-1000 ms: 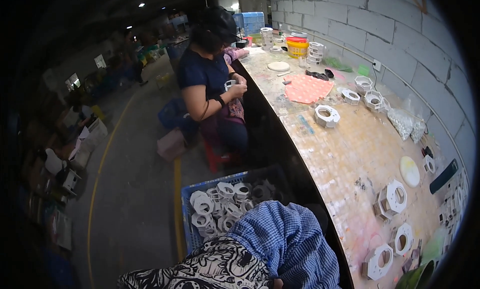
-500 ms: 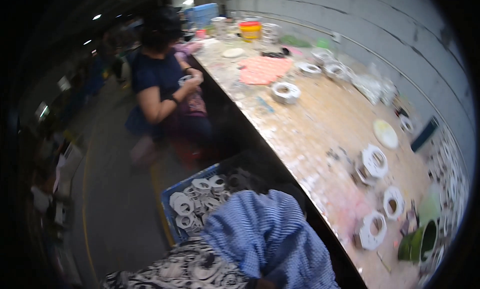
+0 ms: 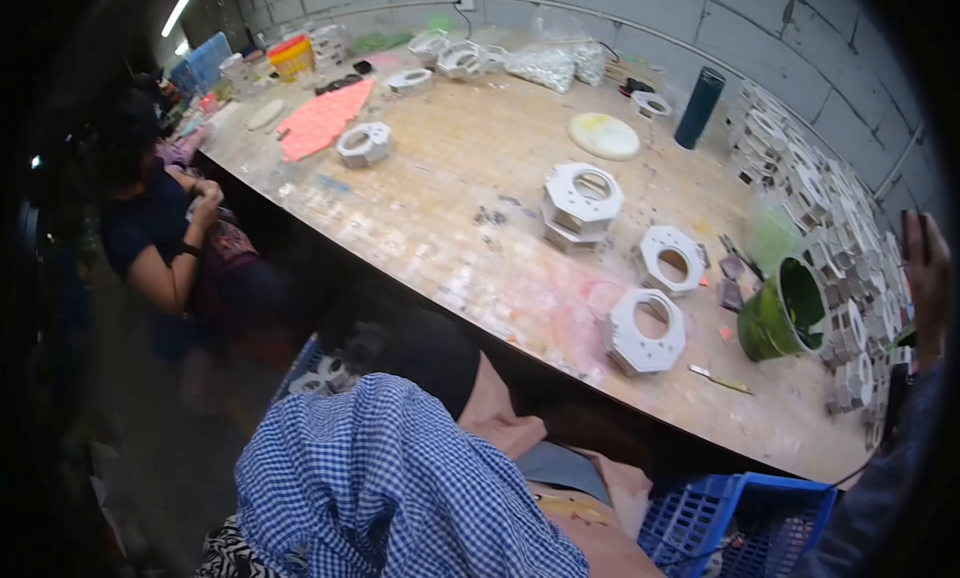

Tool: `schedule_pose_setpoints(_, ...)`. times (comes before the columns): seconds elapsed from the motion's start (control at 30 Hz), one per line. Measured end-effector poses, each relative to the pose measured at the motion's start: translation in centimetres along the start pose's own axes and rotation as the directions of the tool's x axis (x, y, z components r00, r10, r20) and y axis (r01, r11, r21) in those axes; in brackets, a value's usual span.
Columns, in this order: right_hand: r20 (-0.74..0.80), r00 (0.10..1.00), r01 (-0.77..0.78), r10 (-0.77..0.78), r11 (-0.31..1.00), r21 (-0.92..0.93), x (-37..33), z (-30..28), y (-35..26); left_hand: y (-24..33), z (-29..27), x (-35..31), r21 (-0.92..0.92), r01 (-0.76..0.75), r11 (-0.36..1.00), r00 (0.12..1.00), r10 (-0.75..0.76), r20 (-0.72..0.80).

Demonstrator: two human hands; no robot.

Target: Sanding and cleaning small white plastic octagonal manufacturing parts.

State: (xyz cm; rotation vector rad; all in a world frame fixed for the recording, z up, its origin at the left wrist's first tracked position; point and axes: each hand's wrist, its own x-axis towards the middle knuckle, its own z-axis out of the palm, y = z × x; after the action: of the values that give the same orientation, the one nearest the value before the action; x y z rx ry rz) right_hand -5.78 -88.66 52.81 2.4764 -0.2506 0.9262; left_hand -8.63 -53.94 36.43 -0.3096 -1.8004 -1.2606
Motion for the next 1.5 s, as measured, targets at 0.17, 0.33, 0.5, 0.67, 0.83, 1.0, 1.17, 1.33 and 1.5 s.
schedule_pose_setpoints(0.17,-0.066,0.992,-0.089,0.11,0.96,0.267,-5.4,8.2,-1.1,-1.7,0.2,2.4,-0.055,-0.112,0.992,0.992,0.115,0.053)
schedule_pose_setpoints(0.33,-0.061,0.986,-0.11,0.153,0.889,0.444,-8.8,12.1,-8.9,-1.2,-1.0,2.1,0.018,-0.158,0.987,0.987,0.158,0.03)
schedule_pose_setpoints(0.5,-0.001,0.992,-0.106,0.125,0.846,0.522,-11.7,15.4,-13.6,0.8,-3.8,1.3,0.171,-0.135,0.976,0.991,0.136,0.004)
schedule_pose_setpoints(0.67,-0.015,0.996,-0.069,0.087,0.87,0.488,-12.5,15.9,-16.3,3.3,-5.5,0.8,0.284,-0.108,0.953,0.993,0.117,-0.016)
schedule_pose_setpoints(0.83,0.005,0.995,-0.086,0.101,0.825,0.559,-13.0,14.5,-15.9,6.4,-7.5,-0.6,0.375,-0.058,0.925,0.996,0.079,-0.041)
schedule_pose_setpoints(1.0,0.12,0.981,-0.19,0.152,0.874,0.447,-14.6,14.4,-14.1,5.9,-7.2,-1.5,0.296,-0.06,0.953,0.992,0.089,-0.085)
schedule_pose_setpoints(1.17,0.195,0.97,-0.213,0.145,0.895,0.393,-15.7,15.7,-13.6,4.0,-7.1,-2.9,0.158,-0.031,0.987,0.989,0.054,-0.14)
schedule_pose_setpoints(1.33,0.114,0.983,-0.179,0.146,0.904,0.389,-13.7,14.3,-8.8,2.2,-5.8,-4.4,0.021,0.07,0.997,0.98,-0.065,-0.19)
schedule_pose_setpoints(1.5,-0.087,0.993,-0.047,0.082,0.939,0.342,-12.4,15.0,0.3,1.7,-5.8,-4.0,-0.048,0.146,0.988,0.977,-0.151,-0.151)
